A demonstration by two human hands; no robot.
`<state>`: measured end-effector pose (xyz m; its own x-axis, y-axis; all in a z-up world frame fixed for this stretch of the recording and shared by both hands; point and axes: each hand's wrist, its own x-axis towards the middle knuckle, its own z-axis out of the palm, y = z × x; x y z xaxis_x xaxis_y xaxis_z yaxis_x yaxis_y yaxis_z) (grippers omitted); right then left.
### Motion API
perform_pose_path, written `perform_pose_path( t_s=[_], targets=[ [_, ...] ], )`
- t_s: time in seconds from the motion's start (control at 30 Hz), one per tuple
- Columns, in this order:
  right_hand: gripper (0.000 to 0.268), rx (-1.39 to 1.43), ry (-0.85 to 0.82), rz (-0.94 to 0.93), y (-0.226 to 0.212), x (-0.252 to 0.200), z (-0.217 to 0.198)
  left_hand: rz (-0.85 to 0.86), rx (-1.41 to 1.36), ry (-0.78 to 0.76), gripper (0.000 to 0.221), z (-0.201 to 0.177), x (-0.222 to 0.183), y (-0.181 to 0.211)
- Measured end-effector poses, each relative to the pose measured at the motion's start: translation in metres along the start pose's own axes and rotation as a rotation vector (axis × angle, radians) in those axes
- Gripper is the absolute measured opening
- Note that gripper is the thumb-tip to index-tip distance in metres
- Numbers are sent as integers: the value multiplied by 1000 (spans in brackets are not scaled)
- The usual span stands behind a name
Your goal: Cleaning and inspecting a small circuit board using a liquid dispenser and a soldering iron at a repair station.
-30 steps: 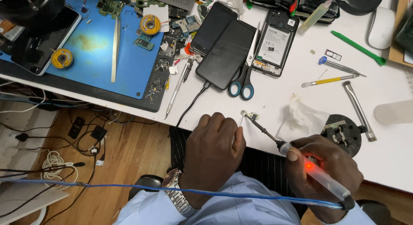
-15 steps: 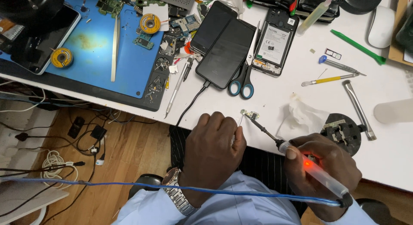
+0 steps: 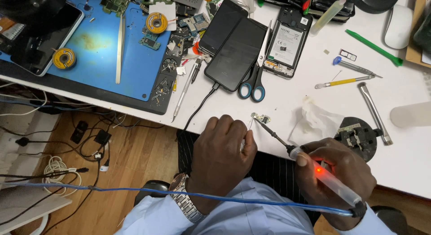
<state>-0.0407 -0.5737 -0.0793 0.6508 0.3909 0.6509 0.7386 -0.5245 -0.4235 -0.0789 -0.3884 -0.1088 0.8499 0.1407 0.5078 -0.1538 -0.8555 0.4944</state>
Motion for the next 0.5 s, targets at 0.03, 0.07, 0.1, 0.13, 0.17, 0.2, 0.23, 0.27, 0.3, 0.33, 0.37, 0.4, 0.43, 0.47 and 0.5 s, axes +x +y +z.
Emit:
perform_pose_path(
  t_s=[0.03,0.07,0.1,0.13,0.17,0.2,0.23,0.27,0.3,0.33,0.37,0.4,0.43,0.47,0.5],
  targets=[
    [20,-3,-5,2,-1,0,0,-4,4,-4,21,0,0,0],
    [20,-3,-5,3,-1,1,0,-4,5,-4,21,0,0,0],
    [20,24,10,-23,-1,2,1,0,2,-2,21,-1,0,0],
    [22,50,24,-49,-1,4,2,4,-1,1,21,-1,1,1],
    [22,51,24,-49,0,0,0,4,-1,1,21,-1,0,1],
    [20,1,-7,23,0,-3,-1,-3,6,2,21,0,0,1],
    [21,-48,-38,96,0,-6,-2,-10,14,1,21,0,0,1],
    [21,-48,-38,96,1,-5,-1,-9,15,1,21,1,0,0],
    [20,-4,-11,48,2,-3,-1,-8,8,-2,21,1,-1,0],
    [19,40,17,-1,2,-2,0,-7,2,-5,20,2,-1,0],
    [19,41,17,0,2,-4,-1,-7,2,-6,20,1,0,0],
    [20,-2,-4,48,2,-6,-2,-9,1,-9,19,1,0,1],
    [21,-44,-25,96,2,-9,-3,-10,0,-12,18,0,0,1],
    [21,-44,-25,98,2,-9,-3,-10,0,-14,18,1,0,1],
    [20,-44,-28,83,2,-8,-3,3,5,-8,19,1,1,1]
  ],
)
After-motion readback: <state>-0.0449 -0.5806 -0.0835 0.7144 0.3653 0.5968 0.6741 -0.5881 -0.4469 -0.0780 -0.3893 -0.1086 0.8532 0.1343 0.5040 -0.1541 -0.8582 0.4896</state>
